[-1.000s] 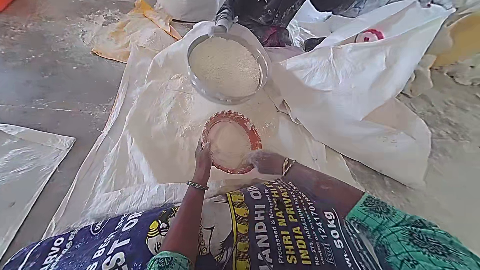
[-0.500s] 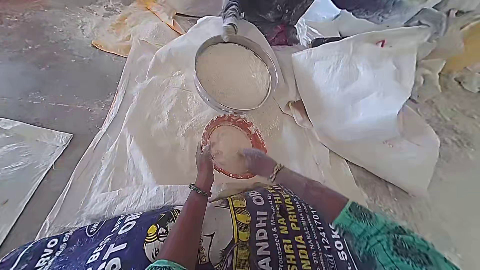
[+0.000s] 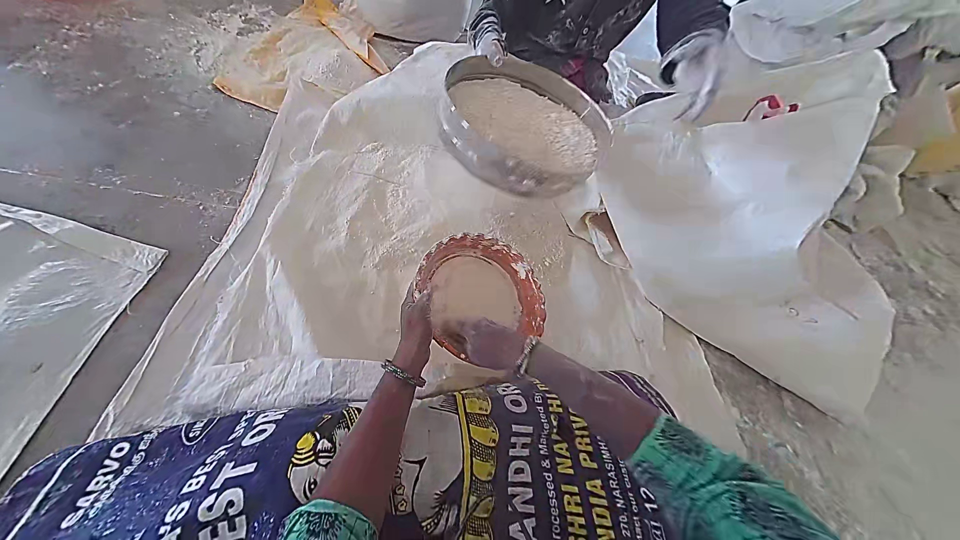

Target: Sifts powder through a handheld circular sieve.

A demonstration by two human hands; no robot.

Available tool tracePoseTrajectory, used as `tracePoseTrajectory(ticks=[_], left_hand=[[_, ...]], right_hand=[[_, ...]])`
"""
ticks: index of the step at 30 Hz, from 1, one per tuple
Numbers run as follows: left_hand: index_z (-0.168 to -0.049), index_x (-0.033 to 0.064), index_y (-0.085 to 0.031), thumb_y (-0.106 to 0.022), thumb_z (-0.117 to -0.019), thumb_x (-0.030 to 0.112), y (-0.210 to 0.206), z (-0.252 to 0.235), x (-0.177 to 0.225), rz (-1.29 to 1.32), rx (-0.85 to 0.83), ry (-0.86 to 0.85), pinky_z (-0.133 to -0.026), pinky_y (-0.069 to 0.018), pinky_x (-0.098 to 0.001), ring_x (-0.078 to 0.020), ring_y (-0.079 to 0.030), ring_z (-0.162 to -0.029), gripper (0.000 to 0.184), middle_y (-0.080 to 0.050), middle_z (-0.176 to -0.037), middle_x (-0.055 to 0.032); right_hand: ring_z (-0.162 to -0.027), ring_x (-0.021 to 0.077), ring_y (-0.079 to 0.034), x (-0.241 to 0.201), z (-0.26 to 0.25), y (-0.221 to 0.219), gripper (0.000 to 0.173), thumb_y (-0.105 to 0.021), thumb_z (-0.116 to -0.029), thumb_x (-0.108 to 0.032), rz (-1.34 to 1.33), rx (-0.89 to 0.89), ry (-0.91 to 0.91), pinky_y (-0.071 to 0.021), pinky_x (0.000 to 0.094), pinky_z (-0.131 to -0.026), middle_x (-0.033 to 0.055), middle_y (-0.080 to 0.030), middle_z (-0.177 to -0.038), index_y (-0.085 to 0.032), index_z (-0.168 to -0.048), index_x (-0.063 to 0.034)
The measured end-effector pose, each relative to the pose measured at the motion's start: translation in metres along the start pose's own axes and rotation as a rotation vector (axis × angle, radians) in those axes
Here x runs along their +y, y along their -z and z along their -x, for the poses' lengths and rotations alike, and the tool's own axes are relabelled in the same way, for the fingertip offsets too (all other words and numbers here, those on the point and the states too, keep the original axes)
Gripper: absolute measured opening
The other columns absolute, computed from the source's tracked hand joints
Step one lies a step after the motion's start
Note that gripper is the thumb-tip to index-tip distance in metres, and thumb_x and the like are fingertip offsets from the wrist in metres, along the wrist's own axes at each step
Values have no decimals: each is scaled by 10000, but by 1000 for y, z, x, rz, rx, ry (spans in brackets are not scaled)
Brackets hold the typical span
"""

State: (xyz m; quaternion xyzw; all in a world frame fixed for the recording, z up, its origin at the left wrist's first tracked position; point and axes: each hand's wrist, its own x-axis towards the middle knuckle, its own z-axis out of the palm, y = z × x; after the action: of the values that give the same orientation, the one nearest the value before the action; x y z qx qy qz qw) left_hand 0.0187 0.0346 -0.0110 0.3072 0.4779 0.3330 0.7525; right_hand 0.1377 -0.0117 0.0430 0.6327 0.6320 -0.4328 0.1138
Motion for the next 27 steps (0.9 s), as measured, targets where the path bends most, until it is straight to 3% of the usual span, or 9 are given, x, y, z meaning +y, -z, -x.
tracePoseTrajectory(ticks=[2, 5, 8, 11, 16, 19, 21, 23, 27], left_hand=[[-1527, 4, -352, -369, -1104, 169, -1, 2, 2, -22, -1, -3, -999, -477, -407, -236, -552, -1226, 454, -501, -1429, -225], [-1533, -43, -324, -371, -1092, 109, 0, 5, 5, -5, -2, -75, -1084, -397, -329, -200, -486, -1317, 469, -423, -1514, -238], [-1555, -12, -304, -378, -1093, 120, 0, -2, 12, 47, 36, -40, -1098, -387, -360, -220, -452, -1358, 486, -379, -1554, -223], [-1544, -17, -323, -377, -1094, 132, -8, 1, 7, 27, -52, -23, -1075, -401, -354, -208, -472, -1327, 477, -406, -1530, -224], [-1532, -52, -330, -366, -1098, 128, 7, 3, 6, -3, -30, -119, -1137, -343, -329, -194, -436, -1379, 471, -399, -1545, -231], [-1571, 5, -288, -365, -1100, 136, 8, 2, 10, -20, 3, -58, -1141, -340, -383, -226, -401, -1420, 495, -348, -1590, -209], [-1579, 19, -278, -380, -1099, 144, 2, 0, 12, -25, -14, -40, -1120, -370, -413, -248, -421, -1403, 506, -354, -1584, -214], [-1581, 29, -275, -386, -1100, 155, -4, 0, 11, -1, -44, -34, -1098, -393, -411, -247, -442, -1380, 509, -365, -1573, -214], [-1594, 85, -266, -387, -1105, 212, -3, 2, 6, 54, -74, 36, -1032, -454, -444, -258, -484, -1331, 519, -383, -1557, -199]], right_hand=[[-1291, 343, -583, -8, -24, 17, 378, -464, -1043, -64, -121, 206, -4, -430, 493, -1123, 242, -613, -1355, -558, -1399, 18], [-1373, 413, -504, 3, -42, 59, 432, -440, -1058, -52, -75, 259, -293, -374, 556, -1143, 294, -531, -1445, -461, -1477, 49], [-1294, 446, -566, 42, -44, 77, 431, -473, -1064, -126, -111, 427, -502, -431, 613, -1070, 305, -582, -1362, -445, -1472, 12], [-1181, 426, -625, 34, -43, 71, 460, -464, -1083, -154, -247, 471, -396, -482, 575, -1011, 314, -600, -1308, -402, -1499, 32], [-1230, 355, -595, -11, -26, 12, 373, -441, -1085, -159, -189, 119, 68, -437, 501, -1075, 269, -626, -1283, -555, -1366, 58], [-1360, 431, -507, 18, -3, 8, 352, -444, -1077, -97, 156, -92, -21, -355, 556, -1156, 289, -581, -1386, -597, -1356, 55], [-1367, 473, -477, 47, 6, 23, 342, -537, -1001, 1, 234, 33, -173, -360, 578, -1150, 327, -546, -1392, -595, -1325, 94], [-1437, 432, -415, 65, 11, 45, 452, -503, -970, 54, 125, 267, -232, -319, 510, -1202, 310, -474, -1488, -524, -1421, 80], [-1540, 385, -274, 52, -16, 55, 539, -468, -1055, -91, 28, 343, -284, -196, 498, -1261, 265, -336, -1621, -340, -1553, 67]])
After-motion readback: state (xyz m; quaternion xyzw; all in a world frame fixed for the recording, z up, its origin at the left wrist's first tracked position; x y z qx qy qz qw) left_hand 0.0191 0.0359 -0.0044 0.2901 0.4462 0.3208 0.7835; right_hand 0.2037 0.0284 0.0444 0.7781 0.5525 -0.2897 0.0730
